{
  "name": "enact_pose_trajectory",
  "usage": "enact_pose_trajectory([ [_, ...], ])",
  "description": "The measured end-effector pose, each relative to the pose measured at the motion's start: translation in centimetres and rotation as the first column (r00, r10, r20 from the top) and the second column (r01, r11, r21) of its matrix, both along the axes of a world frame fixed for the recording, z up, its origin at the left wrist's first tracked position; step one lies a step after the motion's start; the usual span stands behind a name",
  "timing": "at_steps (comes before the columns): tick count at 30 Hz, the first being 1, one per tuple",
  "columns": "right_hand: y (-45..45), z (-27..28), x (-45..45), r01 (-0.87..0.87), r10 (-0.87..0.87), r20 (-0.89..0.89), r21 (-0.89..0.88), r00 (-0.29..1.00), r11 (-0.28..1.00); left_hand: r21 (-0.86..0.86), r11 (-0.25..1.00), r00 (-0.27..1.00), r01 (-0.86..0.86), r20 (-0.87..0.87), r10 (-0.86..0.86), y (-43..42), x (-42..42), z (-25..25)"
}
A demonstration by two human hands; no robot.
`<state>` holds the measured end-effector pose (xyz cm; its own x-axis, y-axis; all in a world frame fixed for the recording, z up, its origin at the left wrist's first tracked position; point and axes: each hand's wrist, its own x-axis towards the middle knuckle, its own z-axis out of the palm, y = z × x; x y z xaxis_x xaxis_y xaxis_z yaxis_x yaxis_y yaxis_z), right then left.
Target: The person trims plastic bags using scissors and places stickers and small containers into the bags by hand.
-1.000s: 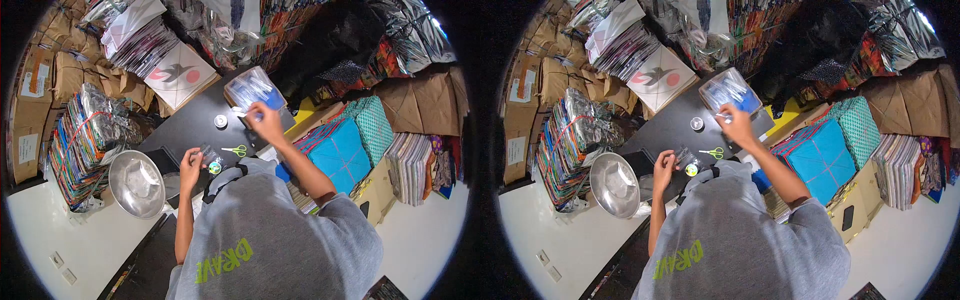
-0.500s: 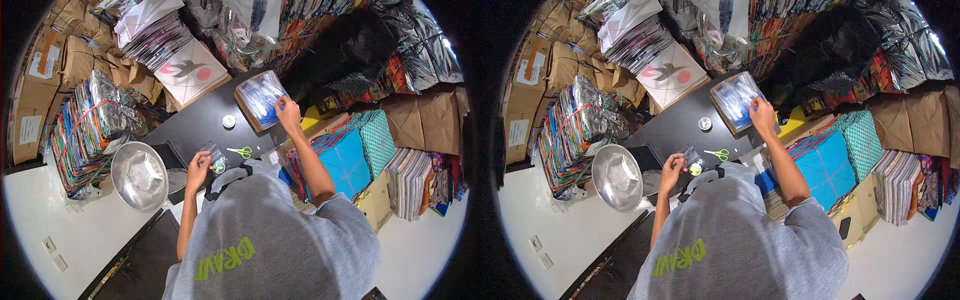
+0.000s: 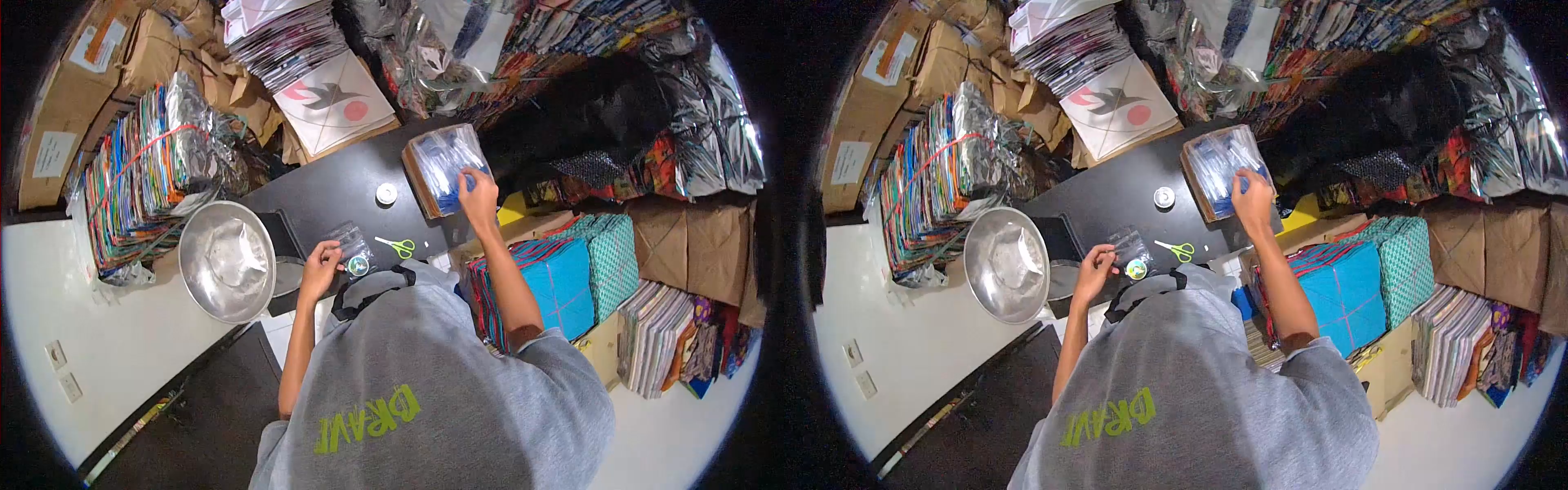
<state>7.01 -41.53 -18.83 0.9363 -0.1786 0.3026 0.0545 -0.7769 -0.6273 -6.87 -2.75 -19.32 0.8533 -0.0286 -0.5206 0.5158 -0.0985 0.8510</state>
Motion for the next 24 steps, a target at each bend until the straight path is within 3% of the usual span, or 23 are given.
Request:
enact_pose_trajectory([
  [4, -0.8, 0.2, -0.9, -0.063, 0.063, 0.017, 0.004, 0.998, 0.998, -0.008, 1.0, 0.999, -0.021, -0.033, 0.021, -0.4, -0.3, -0.7],
  [6, -1.1, 0.7, -1.1, -0.086, 0.104, 0.113, -0.157, 0.988, 0.984, -0.004, 1.0, 1.0, -0.007, -0.025, 0.007, -0.4, -0.2, -0.9],
  [9, -0.8, 2.0, -1.9, -0.016, 0.029, 0.06, -0.206, 0.998, 0.978, 0.009, 1.0, 1.0, 0.005, -0.024, -0.005, -0.6, -0.2, -1.2],
  [12, -0.4, 2.2, -2.0, 0.059, -0.068, -0.096, -0.096, 0.993, 0.994, 0.014, 1.0, 0.999, -0.004, -0.032, 0.005, -0.9, -0.4, -1.4],
  [16, -0.7, 0.3, -1.2, 0.037, -0.041, -0.149, -0.03, 0.988, 0.999, 0.05, 0.999, 0.999, -0.002, -0.044, 0.004, -0.9, -0.5, -0.7],
  [19, -0.7, -0.5, -0.5, 0.025, -0.032, -0.148, -0.048, 0.988, 0.999, 0.004, 0.999, 0.998, -0.04, -0.049, 0.04, -0.7, -0.6, -1.1],
  [21, -0.4, -0.3, -0.3, -0.029, 0.01, -0.094, -0.201, 0.996, 0.979, -0.006, 0.999, 0.998, -0.035, -0.052, 0.035, -0.5, -0.8, -1.3],
  [24, 0.0, 0.8, -0.7, -0.052, 0.04, -0.061, -0.195, 0.997, 0.979, 0.026, 0.999, 0.999, -0.04, -0.031, 0.04, -0.1, -1.3, -1.6],
])
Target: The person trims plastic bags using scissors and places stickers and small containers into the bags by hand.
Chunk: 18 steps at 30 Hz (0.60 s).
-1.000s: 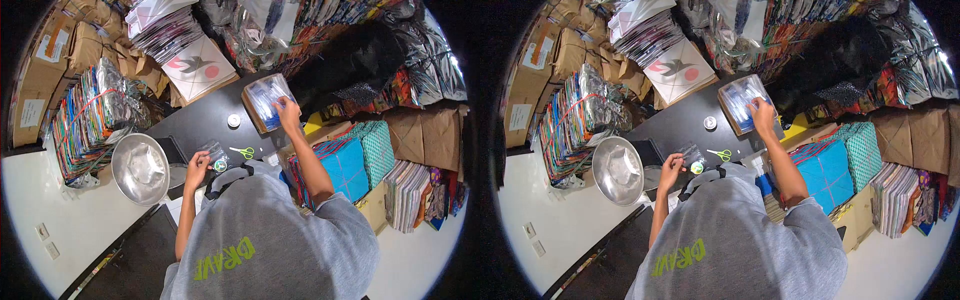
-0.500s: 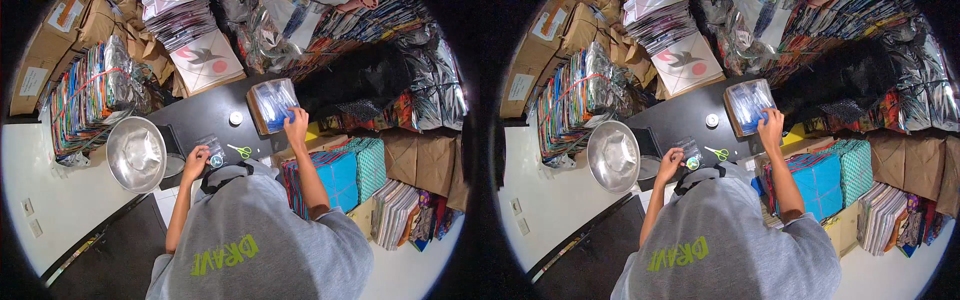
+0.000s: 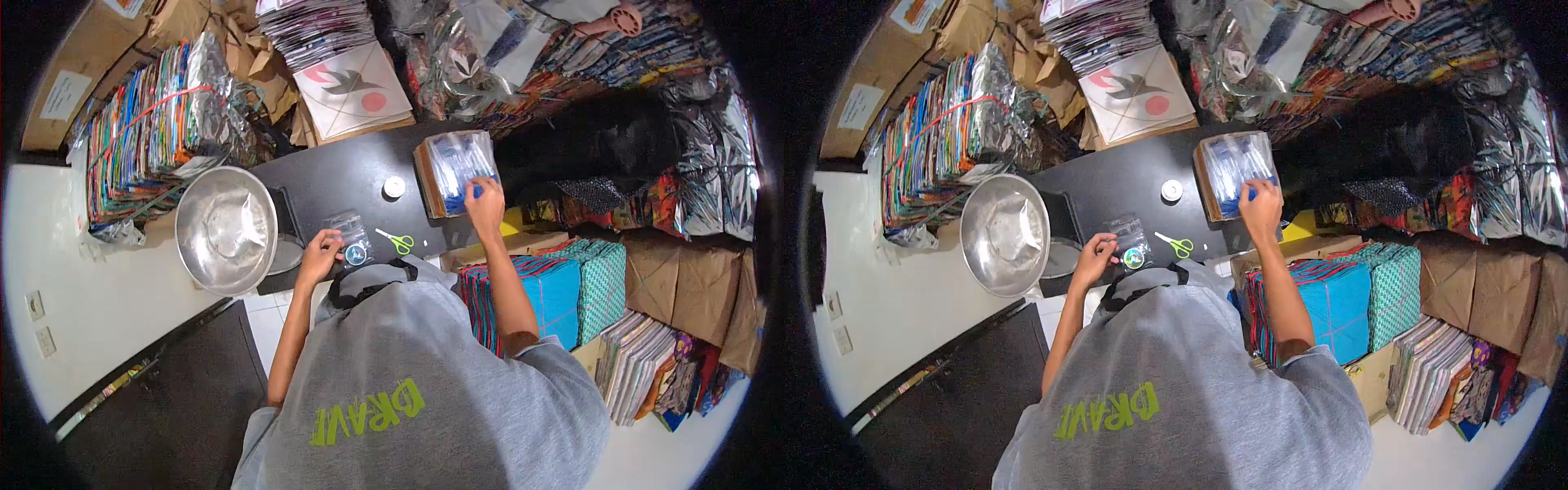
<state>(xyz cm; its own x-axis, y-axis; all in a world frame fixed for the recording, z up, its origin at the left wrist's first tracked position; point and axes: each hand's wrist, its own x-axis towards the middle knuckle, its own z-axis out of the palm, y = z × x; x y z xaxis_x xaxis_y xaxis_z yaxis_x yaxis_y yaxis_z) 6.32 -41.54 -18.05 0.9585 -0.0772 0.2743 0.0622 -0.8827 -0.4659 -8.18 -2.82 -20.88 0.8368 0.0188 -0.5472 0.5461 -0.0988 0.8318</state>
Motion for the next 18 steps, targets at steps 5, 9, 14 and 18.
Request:
enact_pose_trajectory([
  [5, 0.6, 0.5, -1.0, 0.036, -0.053, 0.162, 0.109, 0.985, 0.993, 0.098, 0.995, 0.999, 0.027, 0.038, -0.031, 0.8, -1.4, -5.0],
  [9, 3.0, 1.3, -2.8, -0.181, 0.131, 0.311, 0.137, 0.941, 0.974, 0.719, 0.691, 0.938, 0.075, 0.185, -0.294, -1.0, -0.2, -1.2],
  [14, 7.5, -2.0, -6.9, -0.587, 0.628, -0.302, 0.226, 0.717, 0.778, 0.957, 0.259, 0.784, 0.131, 0.061, -0.618, -0.8, 2.1, -3.9],
  [18, 8.8, -6.7, -8.6, -0.586, 0.605, -0.528, 0.229, 0.596, 0.777, 0.964, 0.21, 0.713, 0.163, 0.032, -0.7, -0.7, 2.9, -5.8],
])
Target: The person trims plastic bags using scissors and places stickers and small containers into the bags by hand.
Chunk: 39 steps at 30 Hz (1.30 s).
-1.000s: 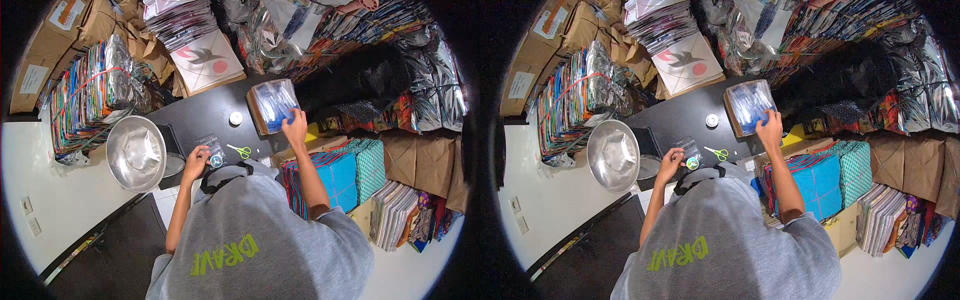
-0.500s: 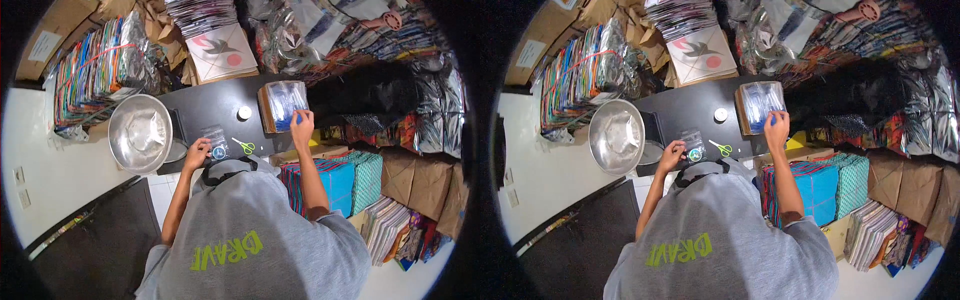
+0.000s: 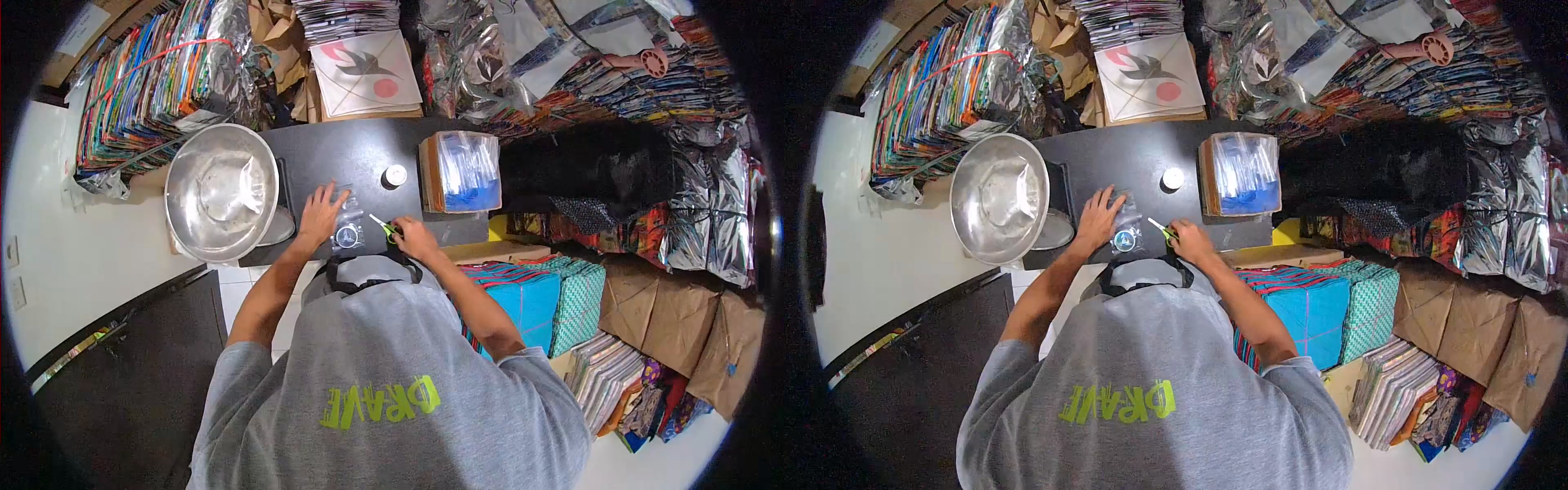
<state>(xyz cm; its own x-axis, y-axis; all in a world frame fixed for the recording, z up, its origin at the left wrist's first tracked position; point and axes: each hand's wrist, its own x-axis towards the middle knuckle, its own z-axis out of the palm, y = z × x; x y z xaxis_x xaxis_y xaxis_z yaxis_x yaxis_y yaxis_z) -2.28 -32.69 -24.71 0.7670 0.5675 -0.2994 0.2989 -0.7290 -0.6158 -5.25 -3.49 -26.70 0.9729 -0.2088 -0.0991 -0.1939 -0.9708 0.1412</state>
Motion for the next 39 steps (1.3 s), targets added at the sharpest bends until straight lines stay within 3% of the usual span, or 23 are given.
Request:
enact_pose_trajectory([
  [2, 0.7, -0.6, -0.2, 0.072, -0.072, 0.0, -0.044, 0.997, 0.996, -0.105, 0.993, 0.997, -0.047, -0.068, 0.04, 0.3, 0.4, -0.6],
  [6, 2.3, -1.5, 0.3, 0.115, -0.115, -0.018, -0.003, 0.993, 0.993, -0.172, 0.971, 0.986, -0.168, -0.031, 0.165, 0.7, 0.7, -1.3],
  [8, 3.7, -3.2, 0.4, 0.195, -0.197, -0.019, 0.274, 0.98, 0.942, -0.443, 0.814, 0.92, -0.376, -0.076, 0.384, 0.3, 0.9, 0.0],
  [9, 4.6, -3.4, 1.1, 0.261, -0.224, -0.157, 0.276, 0.962, 0.925, -0.552, 0.744, 0.907, -0.377, -0.058, 0.417, 0.2, 1.1, 0.7],
  [10, 5.6, -3.6, 1.7, 0.255, -0.218, -0.157, 0.282, 0.963, 0.925, -0.548, 0.745, 0.905, -0.381, -0.054, 0.423, 0.2, 1.3, 1.3],
  [12, 7.3, -3.7, 2.7, 0.346, -0.294, -0.187, 0.393, 0.937, 0.852, -0.667, 0.58, 0.86, -0.468, -0.192, 0.473, 0.2, 1.5, 2.4],
  [13, 8.0, -2.7, 3.2, 0.421, -0.297, -0.339, 0.388, 0.893, 0.82, -0.729, 0.527, 0.856, -0.436, -0.157, 0.492, 0.0, 1.5, 2.6],
  [14, 8.8, -2.2, 3.6, 0.415, -0.303, -0.311, 0.41, 0.901, 0.812, -0.728, 0.528, 0.853, -0.438, -0.152, 0.498, -0.1, 1.5, 2.8],
  [16, 9.9, -3.5, 4.2, 0.41, -0.3, -0.298, 0.449, 0.906, 0.794, -0.785, 0.398, 0.83, -0.475, -0.25, 0.499, 0.0, 1.1, 2.9],
  [18, 9.8, -5.2, 5.3, 0.383, -0.093, -0.523, 0.479, 0.847, 0.79, -0.746, 0.442, 0.821, -0.499, -0.244, 0.516, 0.3, 0.6, 2.5],
  [20, 9.8, -2.1, 5.0, 0.41, -0.111, -0.576, 0.419, 0.81, 0.81, -0.788, 0.375, 0.796, -0.488, -0.226, 0.561, 0.2, 0.0, 2.2],
  [22, 9.5, 0.5, 4.7, 0.592, -0.26, -0.771, 0.181, 0.581, 0.785, -0.791, 0.341, 0.777, -0.509, -0.251, 0.577, 0.1, -0.4, 2.9],
  [26, 8.3, 2.6, 5.3, 0.513, -0.202, -0.741, 0.216, 0.64, 0.831, -0.723, 0.32, 0.729, -0.612, -0.359, 0.582, 0.7, -0.4, 1.8],
  [28, 7.9, 2.8, 5.4, 0.478, -0.162, -0.782, 0.19, 0.602, 0.858, -0.709, 0.33, 0.728, -0.624, -0.373, 0.575, 1.1, -0.3, 0.3],
  [30, 7.9, 4.7, 4.7, 0.508, 0.008, -0.789, 0.403, 0.614, 0.761, -0.775, 0.058, 0.696, -0.629, -0.528, 0.486, 1.4, -0.2, -1.8],
  [31, 7.5, 5.2, 4.8, 0.421, 0.076, -0.813, 0.376, 0.578, 0.825, -0.791, 0.014, 0.71, -0.611, -0.541, 0.451, 1.4, -0.1, -2.3],
  [33, 7.3, 3.7, 4.6, 0.198, 0.246, -0.717, 0.474, 0.653, 0.858, -0.762, 0.023, 0.681, -0.647, -0.564, 0.468, 1.4, 0.3, -3.0],
  [34, 7.5, 3.2, 4.2, 0.088, 0.232, -0.601, 0.454, 0.765, 0.887, -0.729, 0.02, 0.641, -0.684, -0.588, 0.493, 1.2, 0.7, -2.6],
  [36, 7.4, 2.4, 3.6, -0.092, 0.272, -0.449, 0.382, 0.851, 0.92, -0.737, -0.028, 0.653, -0.676, -0.616, 0.44, 1.1, 0.9, -2.1],
  [38, 7.6, 1.4, 3.3, -0.09, 0.295, -0.531, 0.377, 0.795, 0.922, -0.769, 0.041, 0.673, -0.638, -0.531, 0.515, 0.9, 1.6, -2.3],
  [39, 7.6, 1.6, 2.7, -0.144, 0.285, -0.376, 0.359, 0.882, 0.922, -0.771, -0.024, 0.656, -0.637, -0.557, 0.509, 1.0, 1.8, -2.3],
])
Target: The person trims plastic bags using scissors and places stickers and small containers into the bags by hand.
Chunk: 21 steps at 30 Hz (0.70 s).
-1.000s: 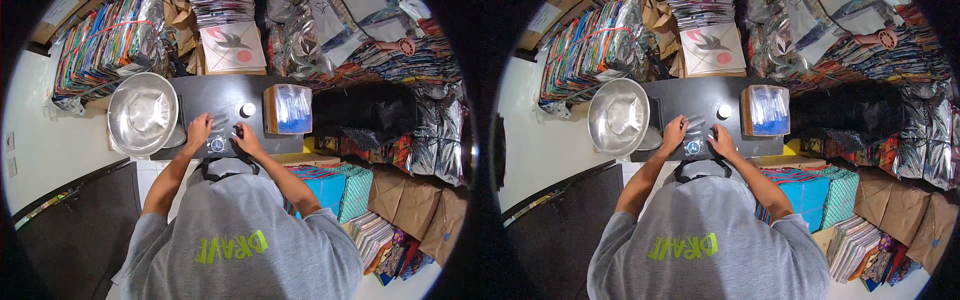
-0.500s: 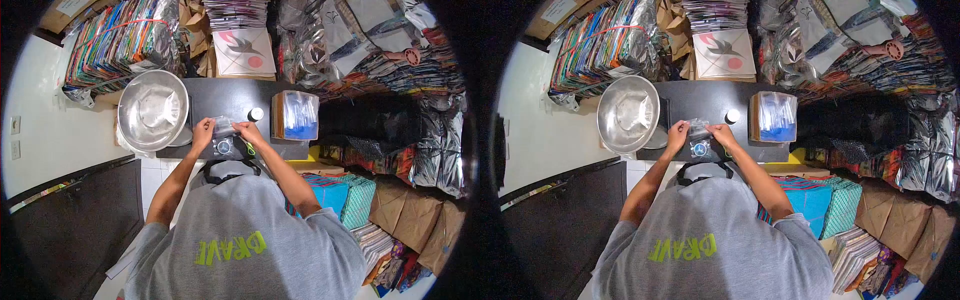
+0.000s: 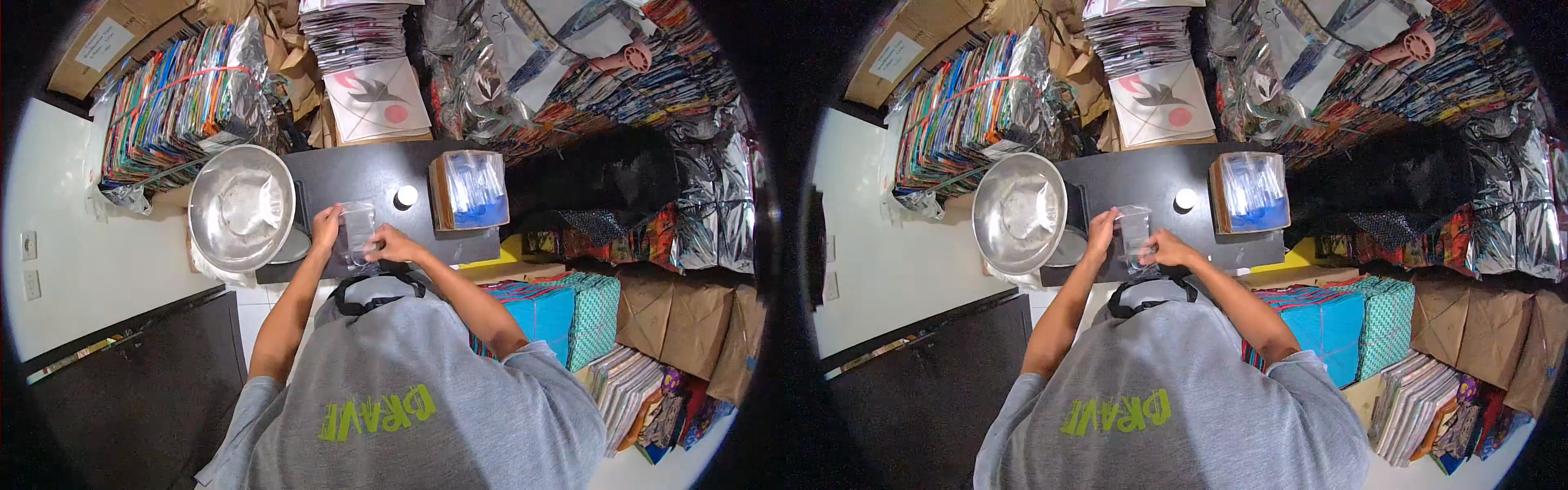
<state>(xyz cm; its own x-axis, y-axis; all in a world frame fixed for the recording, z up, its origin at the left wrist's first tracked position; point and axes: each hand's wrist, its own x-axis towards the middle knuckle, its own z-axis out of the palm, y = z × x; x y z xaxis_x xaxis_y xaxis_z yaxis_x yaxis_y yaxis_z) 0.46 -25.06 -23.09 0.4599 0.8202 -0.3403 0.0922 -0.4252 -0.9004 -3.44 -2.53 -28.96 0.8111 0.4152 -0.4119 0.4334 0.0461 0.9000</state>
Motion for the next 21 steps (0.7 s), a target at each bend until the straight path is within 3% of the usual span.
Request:
enact_pose_trajectory([
  [1, -0.1, 0.2, -0.4, 0.013, -0.013, 0.179, 0.004, 0.984, 1.0, 0.001, 1.0, 1.0, 0.001, 0.001, -0.001, 0.1, -0.1, 0.0],
  [2, -0.7, 0.6, -0.3, -0.003, -0.008, 0.152, 0.072, 0.988, 0.997, 0.024, 1.0, 1.0, 0.011, -0.024, -0.011, 0.2, -0.1, 0.1],
  [4, -0.6, 2.3, 0.6, 0.098, -0.056, -0.245, 0.162, 0.968, 0.982, 0.047, 0.999, 0.999, 0.016, -0.049, -0.013, 0.3, -0.2, 0.2],
  [5, -0.6, 3.1, 0.8, 0.229, -0.076, -0.558, 0.21, 0.826, 0.951, 0.125, 0.992, 0.994, 0.037, -0.11, -0.023, 0.4, -0.3, 0.2],
  [7, -0.9, 8.3, 1.3, 0.452, -0.134, -0.856, 0.126, 0.499, 0.883, 0.278, 0.956, 0.981, 0.095, -0.187, -0.043, 0.1, -0.3, 0.7],
  [8, -0.8, 8.9, 1.7, 0.487, -0.183, -0.835, 0.112, 0.518, 0.866, 0.276, 0.955, 0.981, 0.103, -0.186, -0.052, -0.2, -0.2, 1.6],
  [11, -0.4, 10.8, 2.4, 0.664, -0.375, -0.827, -0.002, 0.418, 0.747, 0.307, 0.93, 0.976, 0.2, -0.141, -0.163, 0.0, 0.1, 1.7],
  [13, -0.3, 10.9, 2.9, 0.71, -0.457, -0.787, -0.035, 0.414, 0.704, 0.378, 0.925, 0.99, 0.033, 0.116, -0.083, -1.0, 0.1, 2.6],
  [14, -0.3, 10.6, 3.1, 0.722, -0.47, -0.769, -0.016, 0.433, 0.691, 0.547, 0.83, 0.98, 0.109, 0.078, -0.181, -1.1, -0.1, 3.2],
  [16, -0.3, 10.9, 3.3, 0.738, -0.499, -0.751, -0.023, 0.433, 0.675, 0.689, 0.719, 0.924, 0.092, 0.21, -0.32, -3.1, -0.8, 10.5],
  [17, -0.2, 11.2, 3.4, 0.753, -0.527, -0.732, -0.031, 0.431, 0.658, 0.665, 0.737, 0.885, 0.122, 0.264, -0.385, -3.6, -1.1, 13.3],
  [19, -0.1, 11.5, 3.3, 0.761, -0.538, -0.732, -0.042, 0.418, 0.648, 0.674, 0.727, 0.776, 0.13, 0.387, -0.498, -3.7, -1.4, 16.2],
  [21, -0.3, 11.4, 3.4, 0.719, -0.514, -0.734, -0.051, 0.443, 0.693, 0.673, 0.738, 0.719, 0.055, 0.486, -0.497, -3.7, -1.4, 17.2],
])
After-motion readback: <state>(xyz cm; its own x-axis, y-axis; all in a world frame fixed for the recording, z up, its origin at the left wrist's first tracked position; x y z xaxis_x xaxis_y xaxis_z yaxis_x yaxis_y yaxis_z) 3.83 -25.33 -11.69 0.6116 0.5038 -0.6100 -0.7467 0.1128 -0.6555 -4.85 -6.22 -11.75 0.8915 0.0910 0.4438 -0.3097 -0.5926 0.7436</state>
